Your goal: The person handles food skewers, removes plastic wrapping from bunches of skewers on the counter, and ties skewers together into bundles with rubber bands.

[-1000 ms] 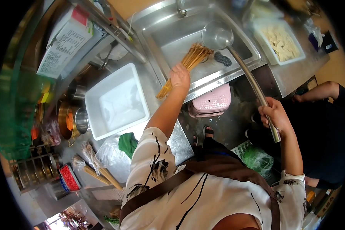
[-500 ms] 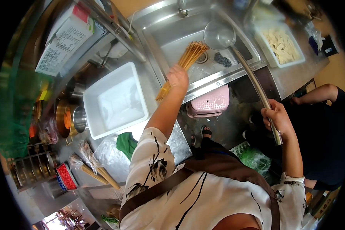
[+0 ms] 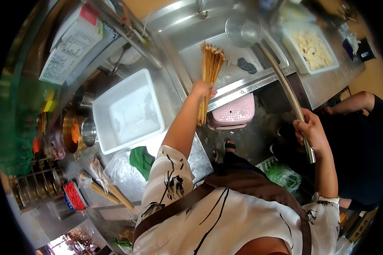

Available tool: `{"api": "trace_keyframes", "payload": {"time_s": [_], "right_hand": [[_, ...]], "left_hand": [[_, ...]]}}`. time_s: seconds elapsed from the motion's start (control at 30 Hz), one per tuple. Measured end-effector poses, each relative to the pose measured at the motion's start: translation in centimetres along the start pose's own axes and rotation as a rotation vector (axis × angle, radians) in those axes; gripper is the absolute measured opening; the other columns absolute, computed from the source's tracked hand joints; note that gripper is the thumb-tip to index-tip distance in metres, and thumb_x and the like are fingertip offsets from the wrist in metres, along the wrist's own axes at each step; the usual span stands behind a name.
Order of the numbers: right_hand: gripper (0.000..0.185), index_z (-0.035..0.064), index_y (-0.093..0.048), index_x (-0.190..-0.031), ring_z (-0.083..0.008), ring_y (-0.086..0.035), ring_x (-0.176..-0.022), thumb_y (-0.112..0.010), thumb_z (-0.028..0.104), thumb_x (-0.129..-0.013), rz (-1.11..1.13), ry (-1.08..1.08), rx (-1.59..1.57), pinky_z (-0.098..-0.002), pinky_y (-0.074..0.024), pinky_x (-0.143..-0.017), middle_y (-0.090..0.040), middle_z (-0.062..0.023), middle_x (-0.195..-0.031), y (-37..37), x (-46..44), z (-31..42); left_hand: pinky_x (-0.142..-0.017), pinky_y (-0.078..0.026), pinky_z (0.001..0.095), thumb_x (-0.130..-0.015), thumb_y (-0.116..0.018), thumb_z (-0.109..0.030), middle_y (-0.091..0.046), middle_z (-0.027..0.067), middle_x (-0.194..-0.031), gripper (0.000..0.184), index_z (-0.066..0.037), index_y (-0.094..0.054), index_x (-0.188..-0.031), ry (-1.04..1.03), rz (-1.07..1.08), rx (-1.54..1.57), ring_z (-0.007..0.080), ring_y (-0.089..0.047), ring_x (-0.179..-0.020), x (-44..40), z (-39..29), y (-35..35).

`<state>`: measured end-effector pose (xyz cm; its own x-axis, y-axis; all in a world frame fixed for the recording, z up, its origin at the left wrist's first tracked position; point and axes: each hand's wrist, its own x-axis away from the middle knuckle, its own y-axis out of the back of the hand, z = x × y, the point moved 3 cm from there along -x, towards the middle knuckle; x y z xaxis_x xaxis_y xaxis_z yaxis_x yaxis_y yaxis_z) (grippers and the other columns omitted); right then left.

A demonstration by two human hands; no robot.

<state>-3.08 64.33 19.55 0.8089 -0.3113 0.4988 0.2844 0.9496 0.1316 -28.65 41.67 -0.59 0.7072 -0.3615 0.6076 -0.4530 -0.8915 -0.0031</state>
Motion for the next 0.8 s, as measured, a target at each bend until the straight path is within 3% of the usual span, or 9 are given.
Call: {"api": "trace_keyframes", "payload": {"time_s": [0.2,0.3,0.8], "right_hand": [[0.03,-0.0054,-0.048,-0.104,-0.0088,-0.043,-0.04,-0.054,0.004,-0.077,0.029,-0.008,0.058,-0.0225,-0.0348,-0.036,-0.046,-0.002,-0.059,-0.8,0.2,0.4],[0.031,-0.006,-0.047,-0.105,-0.0089,-0.043,-0.04,-0.054,0.004,-0.077,0.046,-0.022,0.069,-0.0225,-0.0345,-0.036,-0.046,-0.0021,-0.059,-0.9,0.7,0.2],[0.032,-0.0059,-0.047,-0.107,-0.0085,-0.043,-0.04,-0.053,0.003,-0.077,0.022,-0.021,0.098,-0.0223,-0.0329,-0.037,-0.045,-0.0014,-0.056,-1.0,1.6,-0.6]], "left_hand": [[-0.059,-0.056,0.0316,-0.087,-0.05,-0.005,-0.058,0.02,-0.091,0.024,0.01,-0.049,-0.106,0.024,-0.005,0.322,0.0301,-0.064,-0.077,1.5,-1.5,-1.8],[-0.058,-0.056,0.031,-0.087,-0.049,-0.004,-0.058,0.0209,-0.089,0.024,0.011,-0.048,-0.104,0.019,0.074,0.315,0.03,-0.064,-0.075,-0.2,-1.7,-1.9],[-0.051,-0.054,0.03,-0.085,-0.051,-0.004,-0.059,0.0193,-0.077,0.02,0.011,-0.05,-0.098,0.002,0.046,0.232,0.0253,-0.064,-0.066,-2.6,-1.3,-1.6]]}}
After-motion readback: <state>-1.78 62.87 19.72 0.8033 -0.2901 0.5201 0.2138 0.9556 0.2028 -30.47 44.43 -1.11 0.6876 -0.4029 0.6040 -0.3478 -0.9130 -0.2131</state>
